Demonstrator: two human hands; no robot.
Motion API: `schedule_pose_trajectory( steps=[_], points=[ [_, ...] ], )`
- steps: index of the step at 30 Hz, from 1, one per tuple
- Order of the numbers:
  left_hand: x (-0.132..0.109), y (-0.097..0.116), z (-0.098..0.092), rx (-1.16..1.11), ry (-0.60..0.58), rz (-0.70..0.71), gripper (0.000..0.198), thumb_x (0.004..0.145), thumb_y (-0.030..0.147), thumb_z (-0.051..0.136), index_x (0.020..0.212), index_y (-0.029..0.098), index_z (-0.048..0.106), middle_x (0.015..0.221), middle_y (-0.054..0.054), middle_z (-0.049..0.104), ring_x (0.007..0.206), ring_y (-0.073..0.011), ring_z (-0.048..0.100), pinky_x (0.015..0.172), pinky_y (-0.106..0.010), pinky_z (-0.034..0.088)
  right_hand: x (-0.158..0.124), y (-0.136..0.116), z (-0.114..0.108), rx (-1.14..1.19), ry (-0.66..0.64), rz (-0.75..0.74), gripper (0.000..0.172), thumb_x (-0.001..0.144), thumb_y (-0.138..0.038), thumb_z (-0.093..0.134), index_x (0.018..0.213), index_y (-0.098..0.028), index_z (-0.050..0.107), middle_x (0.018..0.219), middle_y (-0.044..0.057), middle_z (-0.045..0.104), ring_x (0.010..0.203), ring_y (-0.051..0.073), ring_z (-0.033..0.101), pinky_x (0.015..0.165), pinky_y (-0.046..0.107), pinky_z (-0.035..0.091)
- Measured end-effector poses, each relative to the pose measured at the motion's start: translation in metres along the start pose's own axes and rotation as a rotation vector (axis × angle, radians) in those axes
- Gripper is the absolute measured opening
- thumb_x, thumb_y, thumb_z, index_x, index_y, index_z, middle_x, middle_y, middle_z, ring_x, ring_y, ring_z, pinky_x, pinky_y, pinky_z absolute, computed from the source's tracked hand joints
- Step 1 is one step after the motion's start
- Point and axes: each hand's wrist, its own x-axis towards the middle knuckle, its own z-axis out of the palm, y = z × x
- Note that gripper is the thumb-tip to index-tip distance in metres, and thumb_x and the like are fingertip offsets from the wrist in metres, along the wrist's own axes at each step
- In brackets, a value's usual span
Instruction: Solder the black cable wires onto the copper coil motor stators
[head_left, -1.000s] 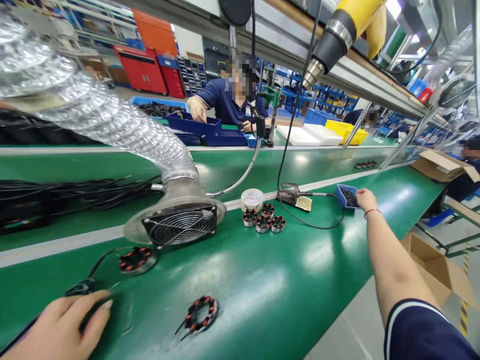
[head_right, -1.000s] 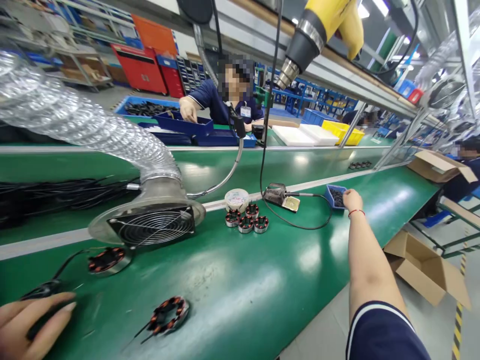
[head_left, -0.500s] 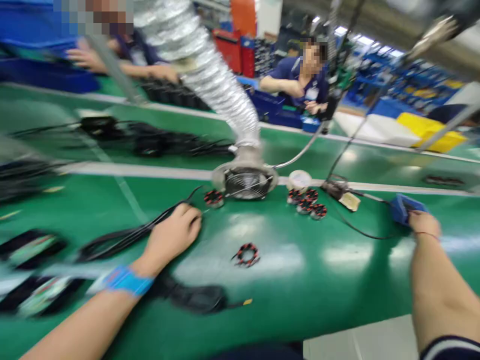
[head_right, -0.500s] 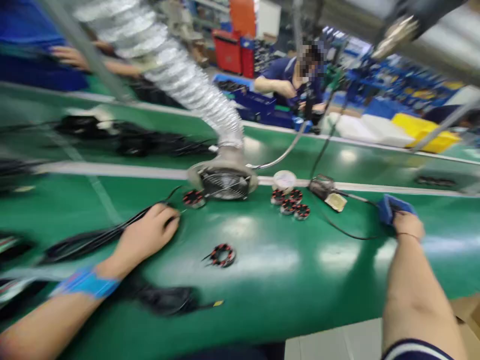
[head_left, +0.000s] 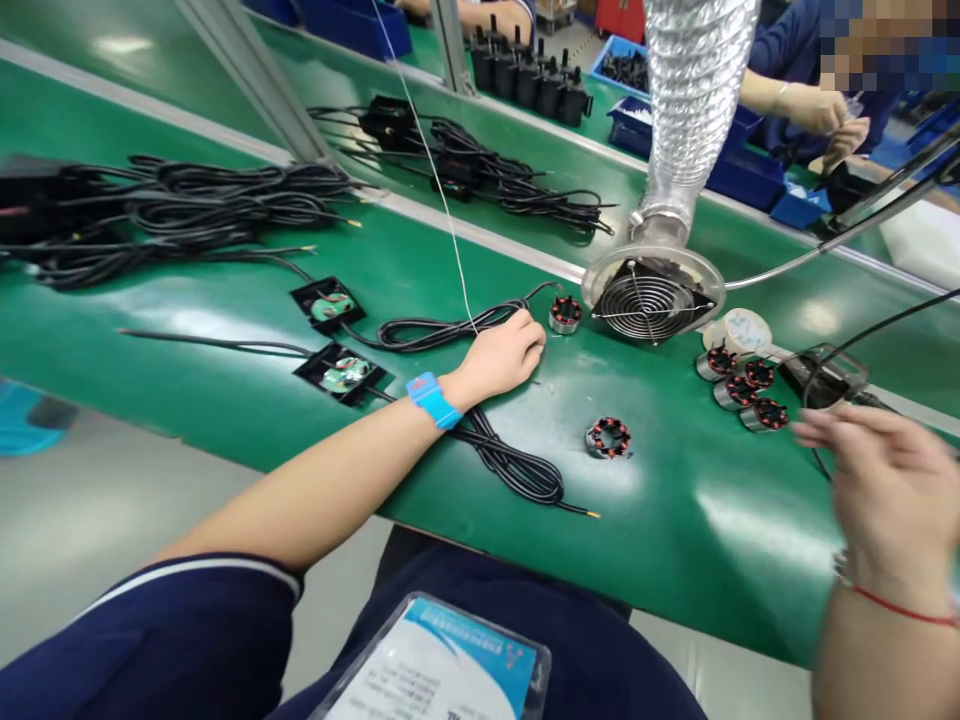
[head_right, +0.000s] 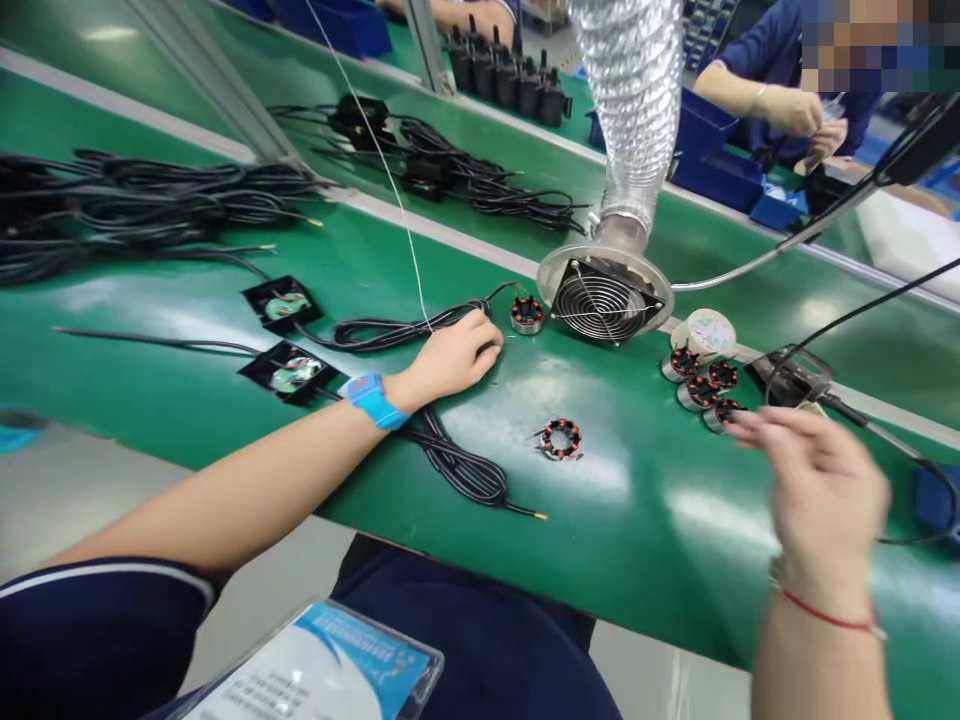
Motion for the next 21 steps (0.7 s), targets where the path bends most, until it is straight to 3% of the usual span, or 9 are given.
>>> schedule_pose_trajectory(
  steps=[2,4,6,8,13,21],
  points=[
    [-0.001,-0.001,-0.001,-0.030,0.010,0.009,0.020,0.092,0.019,0.046,0.097,0.015,0.064,0.101,-0.008,0.058,0.085,-0.0177,0.059,0.070,-0.029,0.048,-0.017,-0.011,0.048,0.046,-0.418,0.047,0.025,0.074,-0.045,0.083,0.087,-0.025,0.073,0.090,0.007,0.074,0.083,0.022,0.072,0.080,0.042,0.060],
    [-0.003,-0.002,-0.002,-0.050,0.013,0.008,0.020,0.092,0.019,0.046,0.098,0.014,0.065,0.102,-0.009,0.058,0.085,-0.0181,0.059,0.071,-0.030,0.049,-0.025,-0.016,0.096,0.038,-0.681,0.054,0.023,0.073,-0.045,0.081,0.079,-0.025,0.073,0.089,0.005,0.073,0.084,0.020,0.069,0.080,0.037,0.058],
    [-0.004,-0.003,-0.004,-0.064,0.021,-0.003,0.022,0.093,0.020,0.045,0.099,0.014,0.065,0.103,-0.010,0.058,0.087,-0.0193,0.059,0.072,-0.031,0.049,-0.025,-0.018,0.133,0.033,-0.774,0.081,0.025,0.071,-0.046,0.081,0.079,-0.024,0.072,0.079,0.002,0.069,0.073,0.015,0.063,0.070,0.031,0.054],
    [-0.005,-0.003,-0.007,-0.084,0.033,-0.013,0.023,0.093,0.020,0.044,0.099,0.014,0.065,0.103,-0.010,0.058,0.088,-0.0205,0.060,0.074,-0.032,0.049,-0.021,-0.017,0.155,0.032,-0.813,0.154,0.028,0.068,-0.046,0.082,0.079,-0.023,0.070,0.075,0.000,0.066,0.069,0.013,0.059,0.067,0.028,0.050],
    [-0.002,-0.001,-0.013,-0.139,-0.013,-0.038,0.022,0.093,0.022,0.046,0.100,0.015,0.066,0.107,-0.011,0.060,0.091,-0.0230,0.061,0.077,-0.035,0.050,-0.011,-0.016,0.166,-0.040,-0.917,0.307,0.034,0.064,-0.047,0.085,0.078,-0.020,0.069,0.077,0.001,0.069,0.073,0.014,0.061,0.072,0.028,0.047],
    [0.001,-0.001,-0.016,-0.190,-0.023,-0.035,0.021,0.092,0.021,0.048,0.099,0.015,0.067,0.107,-0.011,0.061,0.094,-0.0244,0.062,0.079,-0.037,0.049,-0.007,-0.027,0.166,-0.070,-0.977,0.321,0.038,0.066,-0.051,0.085,0.077,-0.020,0.067,0.074,0.001,0.070,0.073,0.014,0.064,0.078,0.029,0.049]
  ],
)
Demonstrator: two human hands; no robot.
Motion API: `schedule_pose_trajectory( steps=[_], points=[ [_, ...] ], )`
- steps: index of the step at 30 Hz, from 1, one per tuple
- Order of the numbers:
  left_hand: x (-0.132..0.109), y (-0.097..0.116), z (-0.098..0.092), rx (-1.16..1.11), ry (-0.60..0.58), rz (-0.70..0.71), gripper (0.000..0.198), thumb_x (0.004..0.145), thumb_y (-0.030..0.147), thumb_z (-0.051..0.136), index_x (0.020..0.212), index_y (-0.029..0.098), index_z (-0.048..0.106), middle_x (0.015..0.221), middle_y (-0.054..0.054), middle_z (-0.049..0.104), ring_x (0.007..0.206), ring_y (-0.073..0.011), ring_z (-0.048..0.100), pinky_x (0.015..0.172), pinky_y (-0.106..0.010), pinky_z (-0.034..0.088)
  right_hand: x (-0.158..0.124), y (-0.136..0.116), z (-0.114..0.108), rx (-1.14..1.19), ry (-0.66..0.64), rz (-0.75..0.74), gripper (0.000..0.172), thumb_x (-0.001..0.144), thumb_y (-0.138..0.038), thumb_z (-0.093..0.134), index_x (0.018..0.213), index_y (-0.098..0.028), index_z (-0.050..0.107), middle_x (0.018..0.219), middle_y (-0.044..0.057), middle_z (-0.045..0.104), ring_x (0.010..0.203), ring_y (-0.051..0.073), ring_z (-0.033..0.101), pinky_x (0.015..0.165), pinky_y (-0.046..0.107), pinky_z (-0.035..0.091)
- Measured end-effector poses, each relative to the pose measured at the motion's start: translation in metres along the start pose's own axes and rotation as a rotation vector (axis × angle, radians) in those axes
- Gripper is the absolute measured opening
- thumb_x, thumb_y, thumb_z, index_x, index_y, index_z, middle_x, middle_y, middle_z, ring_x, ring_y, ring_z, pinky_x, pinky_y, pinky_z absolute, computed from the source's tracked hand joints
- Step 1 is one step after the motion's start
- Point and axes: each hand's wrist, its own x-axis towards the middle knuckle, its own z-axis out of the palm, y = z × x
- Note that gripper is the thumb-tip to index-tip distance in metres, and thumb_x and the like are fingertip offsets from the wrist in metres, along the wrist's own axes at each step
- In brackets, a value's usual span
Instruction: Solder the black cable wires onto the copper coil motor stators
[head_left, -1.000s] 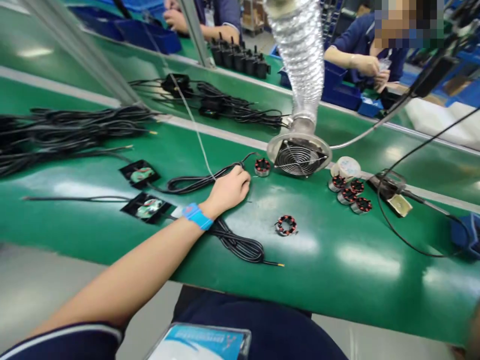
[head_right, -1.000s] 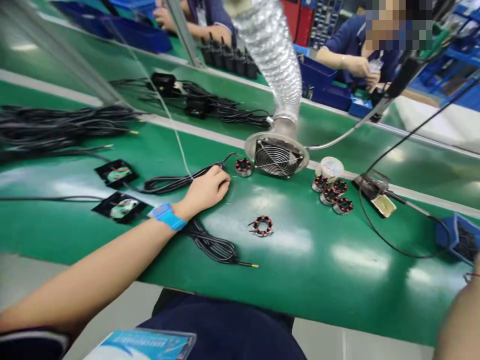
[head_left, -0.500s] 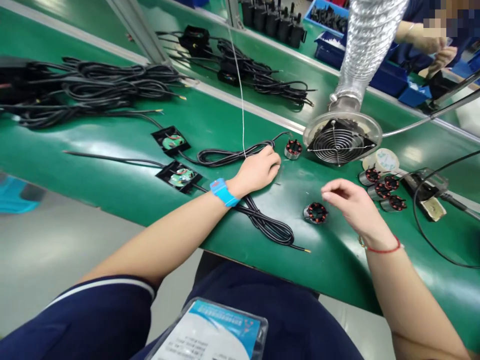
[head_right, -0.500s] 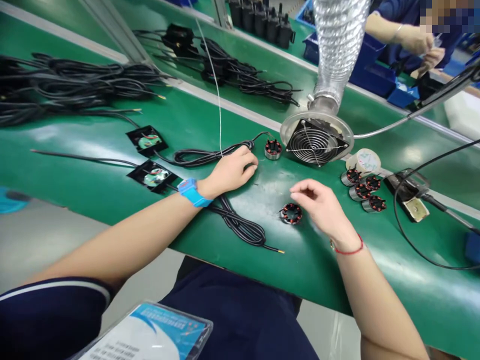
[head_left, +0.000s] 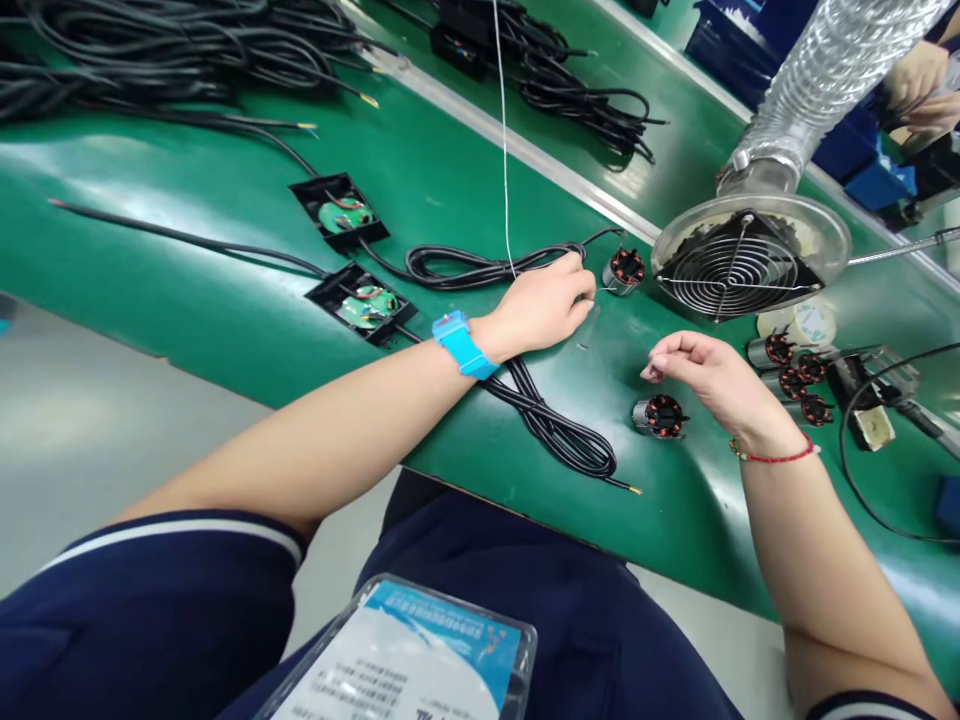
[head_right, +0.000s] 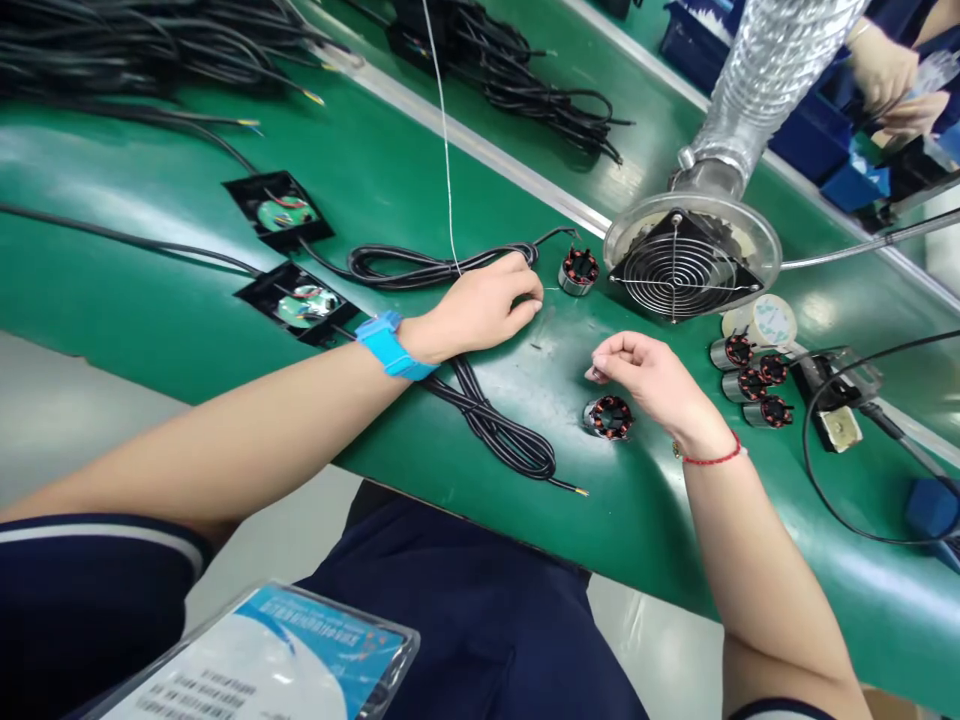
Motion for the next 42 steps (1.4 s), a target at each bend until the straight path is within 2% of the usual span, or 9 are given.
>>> schedule_pose_trajectory(
  steps=[11,16,21,25,29,32,36,42],
  points=[
    [0.000,0.000,0.000,-0.004,0.005,-0.008,0.021,0.093,0.021,0.049,0.100,0.014,0.067,0.108,-0.011,0.061,0.097,-0.0251,0.062,0.081,-0.037,0.050,0.003,-0.008,-0.003,-0.070,-0.027,-0.026,0.033,0.070,-0.047,0.083,0.078,-0.020,0.066,0.076,0.000,0.067,0.072,0.014,0.064,0.075,0.030,0.050],
    [0.000,-0.001,0.001,-0.010,0.014,-0.009,0.020,0.092,0.022,0.050,0.098,0.014,0.067,0.107,-0.011,0.061,0.097,-0.0254,0.062,0.083,-0.038,0.050,-0.001,-0.012,-0.011,-0.293,-0.121,-0.053,0.027,0.078,-0.046,0.075,0.081,-0.021,0.067,0.078,0.002,0.070,0.075,0.016,0.064,0.073,0.031,0.048],
    [0.000,-0.003,0.002,-0.018,0.029,-0.006,0.019,0.092,0.022,0.051,0.098,0.015,0.067,0.106,-0.010,0.061,0.097,-0.0257,0.062,0.084,-0.039,0.050,-0.004,-0.024,-0.013,-0.576,-0.154,-0.135,0.023,0.084,-0.043,0.066,0.080,-0.021,0.067,0.083,0.003,0.072,0.075,0.018,0.062,0.071,0.032,0.046],
    [0.000,-0.004,0.003,-0.024,0.031,-0.015,0.019,0.092,0.022,0.050,0.098,0.014,0.067,0.106,-0.011,0.061,0.098,-0.0264,0.062,0.085,-0.040,0.050,0.000,-0.027,-0.010,-0.476,-0.171,-0.167,0.019,0.083,-0.039,0.067,0.080,-0.020,0.065,0.087,0.005,0.075,0.084,0.021,0.068,0.079,0.035,0.049],
    [0.000,-0.005,0.004,-0.034,0.039,-0.006,0.019,0.092,0.022,0.050,0.097,0.015,0.067,0.106,-0.010,0.061,0.098,-0.0258,0.062,0.085,-0.039,0.050,0.004,-0.026,-0.010,-0.361,-0.157,-0.124,0.022,0.080,-0.040,0.072,0.079,-0.020,0.064,0.083,0.006,0.075,0.082,0.020,0.069,0.078,0.034,0.051],
    [0.001,-0.005,0.004,-0.032,0.044,-0.006,0.019,0.092,0.022,0.050,0.097,0.015,0.067,0.106,-0.010,0.061,0.098,-0.0252,0.061,0.086,-0.039,0.050,0.005,-0.027,-0.012,-0.354,-0.167,-0.087,0.024,0.079,-0.042,0.074,0.079,-0.020,0.065,0.085,0.007,0.075,0.084,0.021,0.070,0.079,0.035,0.051],
    [0.001,-0.005,0.003,-0.038,0.040,-0.015,0.018,0.092,0.022,0.051,0.097,0.015,0.067,0.105,-0.010,0.061,0.099,-0.0253,0.062,0.087,-0.039,0.050,0.008,-0.028,-0.014,-0.391,-0.123,-0.126,0.026,0.080,-0.045,0.073,0.079,-0.020,0.065,0.092,0.008,0.076,0.092,0.023,0.069,0.086,0.037,0.049],
    [0.002,-0.005,0.002,-0.058,0.040,-0.017,0.017,0.090,0.020,0.052,0.097,0.016,0.067,0.105,-0.010,0.061,0.100,-0.0254,0.062,0.087,-0.039,0.050,0.013,-0.026,-0.016,-0.423,-0.209,-0.088,0.023,0.079,-0.042,0.073,0.078,-0.020,0.064,0.080,0.005,0.073,0.076,0.018,0.066,0.074,0.033,0.049]
  ],
)
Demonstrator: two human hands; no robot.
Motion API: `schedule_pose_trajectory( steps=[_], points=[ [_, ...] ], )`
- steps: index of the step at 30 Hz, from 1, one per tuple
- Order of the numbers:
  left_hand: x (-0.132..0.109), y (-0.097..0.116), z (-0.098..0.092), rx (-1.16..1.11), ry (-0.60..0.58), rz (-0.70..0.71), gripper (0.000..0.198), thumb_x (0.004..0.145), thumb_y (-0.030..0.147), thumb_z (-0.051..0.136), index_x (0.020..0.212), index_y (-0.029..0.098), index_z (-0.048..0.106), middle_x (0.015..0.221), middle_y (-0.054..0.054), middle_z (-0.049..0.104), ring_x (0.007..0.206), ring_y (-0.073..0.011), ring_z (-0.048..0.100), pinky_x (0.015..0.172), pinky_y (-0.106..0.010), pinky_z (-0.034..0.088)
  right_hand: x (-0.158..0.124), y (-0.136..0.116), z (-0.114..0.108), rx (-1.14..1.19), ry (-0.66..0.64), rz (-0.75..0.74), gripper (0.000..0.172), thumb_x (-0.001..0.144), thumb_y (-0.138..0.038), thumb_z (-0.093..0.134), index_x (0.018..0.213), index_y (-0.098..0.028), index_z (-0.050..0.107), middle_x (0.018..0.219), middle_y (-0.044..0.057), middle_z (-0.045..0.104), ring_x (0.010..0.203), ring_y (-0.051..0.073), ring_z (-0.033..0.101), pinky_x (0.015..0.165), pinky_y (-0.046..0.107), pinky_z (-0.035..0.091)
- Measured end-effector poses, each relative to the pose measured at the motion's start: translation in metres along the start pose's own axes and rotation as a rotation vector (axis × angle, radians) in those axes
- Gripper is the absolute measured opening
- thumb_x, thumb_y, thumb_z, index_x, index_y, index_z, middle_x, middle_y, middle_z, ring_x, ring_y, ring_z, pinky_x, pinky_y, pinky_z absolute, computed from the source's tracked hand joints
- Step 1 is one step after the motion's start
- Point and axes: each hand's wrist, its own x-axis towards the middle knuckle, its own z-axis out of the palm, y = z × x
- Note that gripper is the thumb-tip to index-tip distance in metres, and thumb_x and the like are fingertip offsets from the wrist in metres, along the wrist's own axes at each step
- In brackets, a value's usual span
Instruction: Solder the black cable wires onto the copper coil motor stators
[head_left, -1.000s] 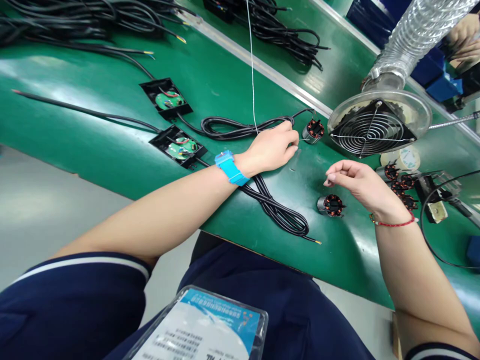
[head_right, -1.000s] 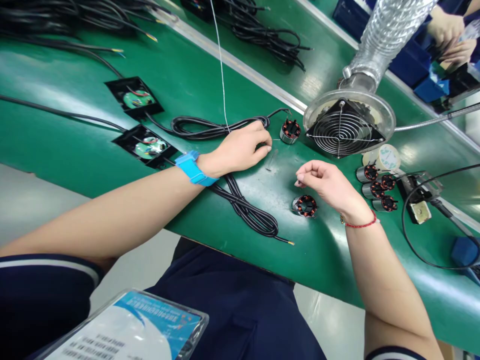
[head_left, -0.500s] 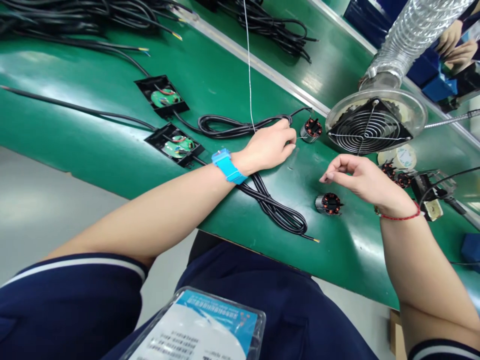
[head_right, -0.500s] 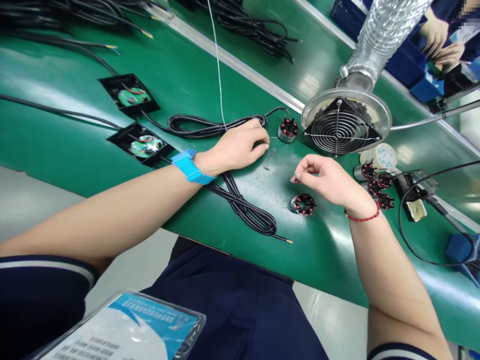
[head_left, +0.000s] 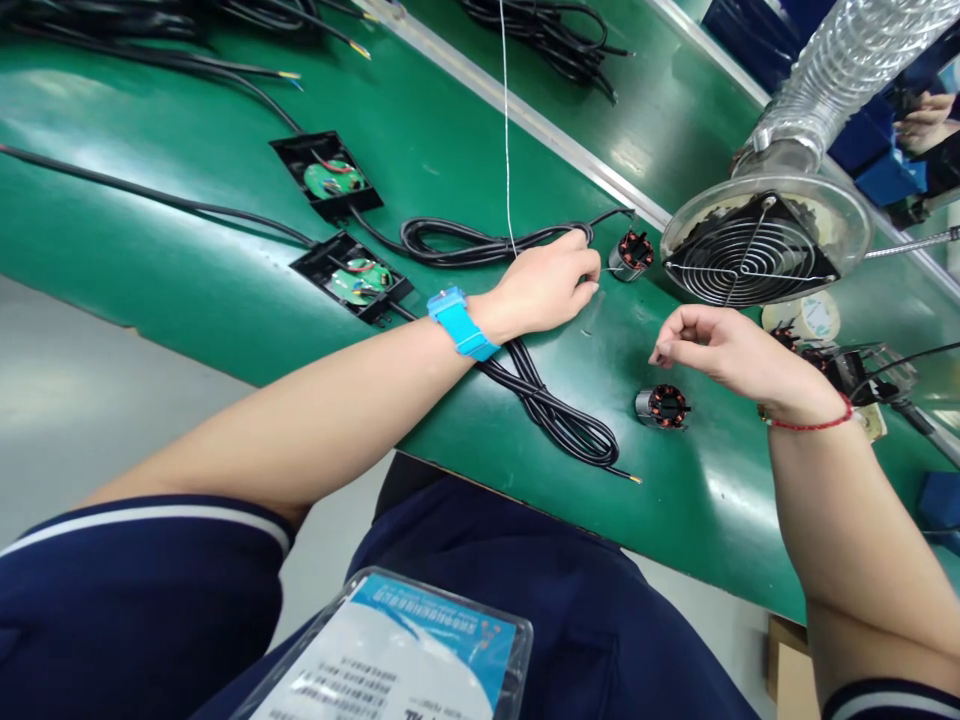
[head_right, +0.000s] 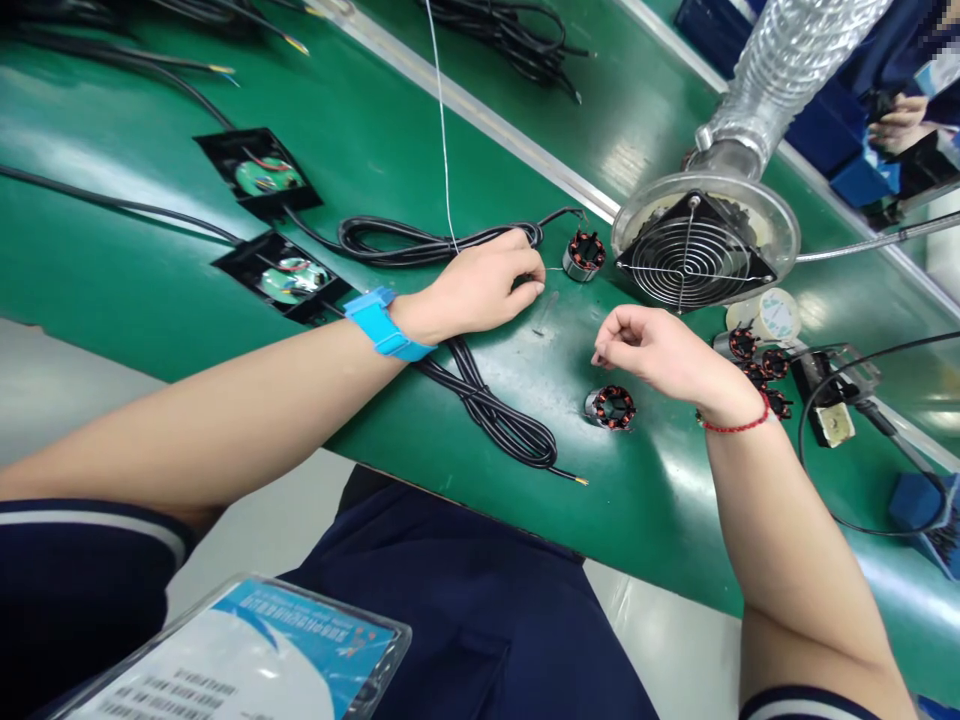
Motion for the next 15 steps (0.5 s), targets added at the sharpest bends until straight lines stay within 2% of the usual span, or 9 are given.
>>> schedule_pose_trajectory(
  steps=[9,15],
  points=[
    [-0.0005,0.0029,-0.0030,-0.016,-0.028,-0.030,0.018,0.091,0.020,0.051,0.099,0.015,0.067,0.108,-0.010,0.061,0.103,-0.0257,0.062,0.089,-0.039,0.050,-0.0001,-0.0006,-0.0007,-0.016,-0.043,-0.001,0.020,0.081,-0.039,0.071,0.081,-0.020,0.064,0.080,0.004,0.071,0.076,0.017,0.066,0.072,0.032,0.049],
    [-0.0003,0.0010,-0.0015,-0.013,-0.022,-0.029,0.017,0.091,0.020,0.051,0.098,0.015,0.067,0.107,-0.009,0.060,0.103,-0.0254,0.062,0.089,-0.039,0.050,-0.0071,-0.0089,-0.0084,-0.235,-0.094,-0.045,0.022,0.083,-0.044,0.066,0.080,-0.021,0.066,0.078,0.001,0.069,0.070,0.015,0.059,0.067,0.030,0.045]
  ],
)
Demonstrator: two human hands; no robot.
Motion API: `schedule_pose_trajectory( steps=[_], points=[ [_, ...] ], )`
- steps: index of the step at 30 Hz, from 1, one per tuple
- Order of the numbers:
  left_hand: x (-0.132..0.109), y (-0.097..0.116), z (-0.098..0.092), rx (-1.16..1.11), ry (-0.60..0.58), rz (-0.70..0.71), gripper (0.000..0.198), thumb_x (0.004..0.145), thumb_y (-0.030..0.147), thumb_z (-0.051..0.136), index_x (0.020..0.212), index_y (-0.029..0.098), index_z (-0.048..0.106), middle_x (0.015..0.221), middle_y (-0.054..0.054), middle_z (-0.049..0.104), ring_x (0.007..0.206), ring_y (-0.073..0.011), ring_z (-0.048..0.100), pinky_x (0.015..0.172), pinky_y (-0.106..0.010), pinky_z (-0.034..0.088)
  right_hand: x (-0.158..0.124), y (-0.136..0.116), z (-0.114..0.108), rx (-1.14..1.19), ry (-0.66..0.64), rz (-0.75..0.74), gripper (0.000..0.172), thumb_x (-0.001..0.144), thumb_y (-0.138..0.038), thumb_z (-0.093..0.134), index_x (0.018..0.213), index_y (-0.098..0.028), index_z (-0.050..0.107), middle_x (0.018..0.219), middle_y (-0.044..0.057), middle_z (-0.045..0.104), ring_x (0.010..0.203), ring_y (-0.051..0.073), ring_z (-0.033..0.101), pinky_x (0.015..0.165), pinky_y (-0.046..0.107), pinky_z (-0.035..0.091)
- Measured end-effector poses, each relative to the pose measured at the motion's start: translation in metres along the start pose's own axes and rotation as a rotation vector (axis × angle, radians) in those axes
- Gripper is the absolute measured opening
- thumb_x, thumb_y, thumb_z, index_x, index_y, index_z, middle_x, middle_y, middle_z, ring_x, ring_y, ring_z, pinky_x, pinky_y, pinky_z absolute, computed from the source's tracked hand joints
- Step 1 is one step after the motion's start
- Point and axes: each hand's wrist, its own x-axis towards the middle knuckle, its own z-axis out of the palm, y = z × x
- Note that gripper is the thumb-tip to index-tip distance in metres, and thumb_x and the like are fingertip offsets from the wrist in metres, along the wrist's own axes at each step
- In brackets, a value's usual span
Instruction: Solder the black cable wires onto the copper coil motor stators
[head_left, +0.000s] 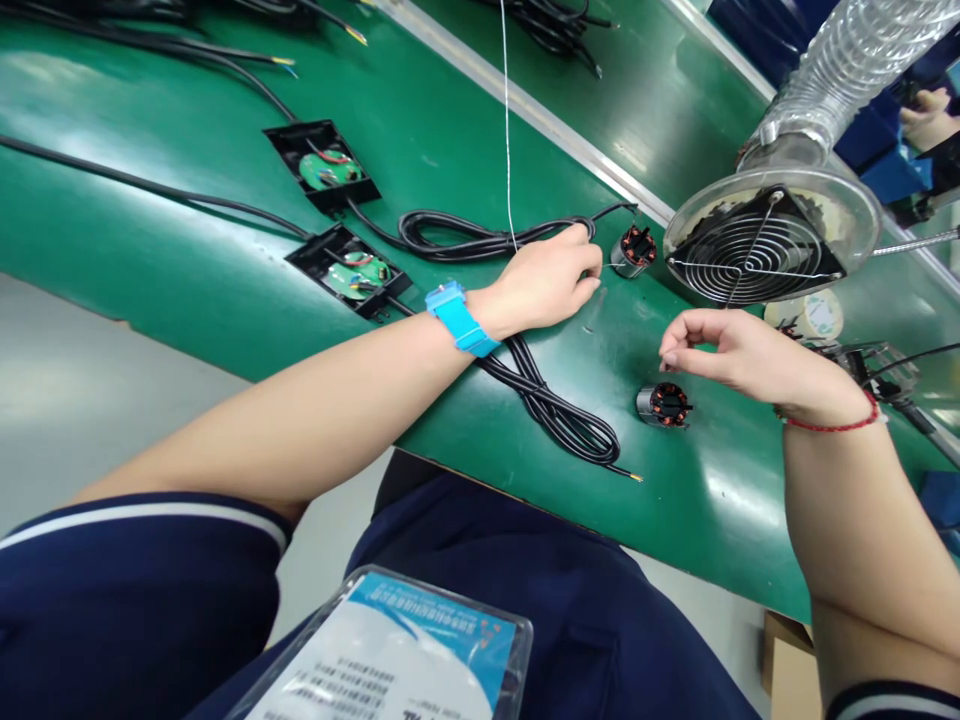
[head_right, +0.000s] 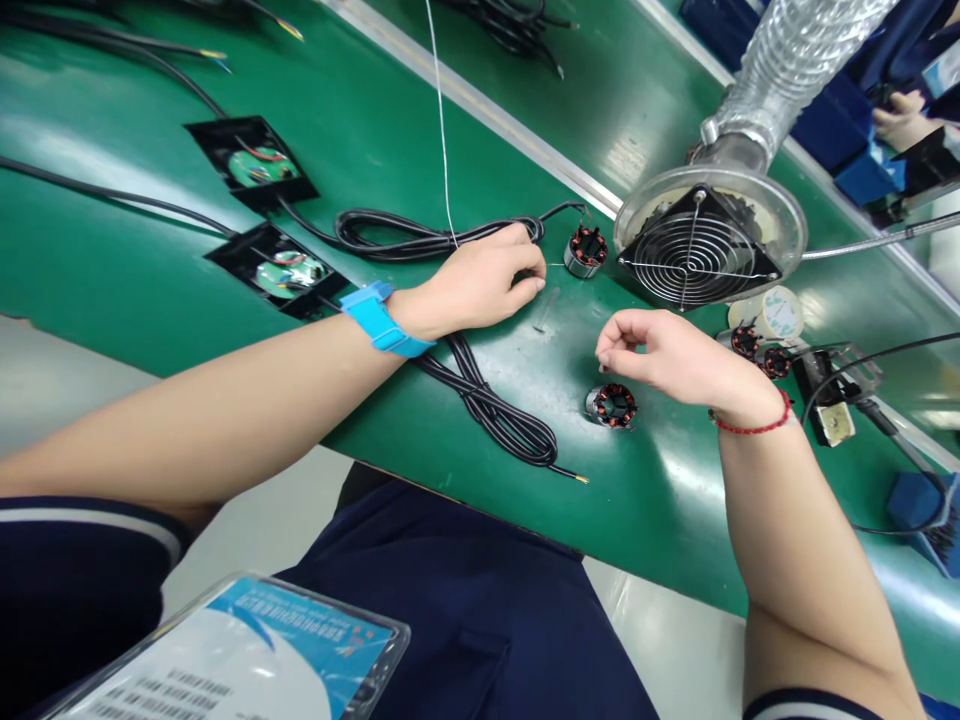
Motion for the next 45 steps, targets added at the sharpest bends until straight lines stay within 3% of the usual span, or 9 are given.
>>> schedule_pose_trajectory(
  steps=[3,10,17,26,29,34,41,45],
  points=[
    [0.000,-0.001,0.000,-0.007,0.006,0.004,0.016,0.091,0.021,0.052,0.097,0.016,0.066,0.107,-0.009,0.060,0.103,-0.0254,0.062,0.088,-0.039,0.050,-0.008,-0.006,-0.004,-0.121,0.033,-0.006,0.023,0.084,-0.045,0.062,0.078,-0.023,0.066,0.077,0.000,0.068,0.069,0.016,0.058,0.067,0.031,0.044],
    [0.001,-0.003,0.003,-0.003,0.022,0.016,0.016,0.090,0.019,0.052,0.095,0.016,0.066,0.105,-0.009,0.061,0.101,-0.0256,0.062,0.088,-0.040,0.050,-0.022,-0.010,-0.011,-0.367,0.080,0.029,0.006,0.081,-0.029,0.063,0.075,-0.026,0.065,0.068,-0.001,0.068,0.055,0.015,0.053,0.056,0.032,0.036],
    [0.001,-0.002,0.002,0.004,0.010,0.007,0.017,0.091,0.020,0.052,0.096,0.015,0.067,0.106,-0.010,0.061,0.102,-0.0263,0.062,0.088,-0.040,0.049,-0.021,0.002,-0.006,-0.136,0.046,0.046,0.027,0.085,-0.050,0.062,0.079,-0.025,0.067,0.080,0.001,0.070,0.069,0.017,0.060,0.067,0.033,0.043],
    [0.000,-0.002,0.003,0.021,0.020,0.019,0.018,0.091,0.022,0.052,0.095,0.016,0.067,0.105,-0.010,0.061,0.099,-0.0251,0.062,0.086,-0.039,0.050,-0.028,0.028,0.021,0.181,0.215,0.027,0.025,0.083,-0.047,0.071,0.082,-0.022,0.068,0.085,0.003,0.069,0.080,0.018,0.060,0.074,0.032,0.047],
    [-0.001,-0.002,0.004,0.025,0.021,0.019,0.018,0.091,0.023,0.051,0.095,0.016,0.068,0.104,-0.010,0.061,0.099,-0.0254,0.062,0.086,-0.039,0.050,-0.032,0.029,0.025,0.173,0.277,0.033,0.022,0.083,-0.044,0.071,0.084,-0.023,0.068,0.084,0.003,0.068,0.078,0.018,0.059,0.072,0.032,0.046],
    [-0.001,-0.001,0.003,0.032,0.022,0.013,0.018,0.090,0.021,0.051,0.094,0.015,0.067,0.103,-0.011,0.061,0.098,-0.0260,0.062,0.086,-0.040,0.050,-0.036,0.031,0.028,0.175,0.262,0.014,0.019,0.086,-0.041,0.069,0.086,-0.022,0.067,0.080,0.001,0.067,0.072,0.016,0.058,0.068,0.030,0.045],
    [-0.001,-0.002,0.003,0.027,0.037,0.019,0.017,0.090,0.021,0.051,0.093,0.016,0.067,0.102,-0.010,0.061,0.096,-0.0251,0.062,0.086,-0.039,0.050,-0.031,0.031,0.046,-0.046,0.529,-0.071,0.010,0.088,-0.033,0.064,0.085,-0.023,0.065,0.084,0.003,0.070,0.077,0.018,0.062,0.074,0.033,0.048],
    [-0.001,-0.004,0.004,0.042,0.033,0.027,0.018,0.090,0.022,0.051,0.093,0.016,0.067,0.102,-0.010,0.061,0.096,-0.0247,0.062,0.085,-0.038,0.050,-0.032,0.028,0.045,-0.015,0.446,-0.030,0.011,0.088,-0.034,0.062,0.087,-0.023,0.065,0.086,0.003,0.071,0.079,0.018,0.063,0.072,0.031,0.047]
  ],
)
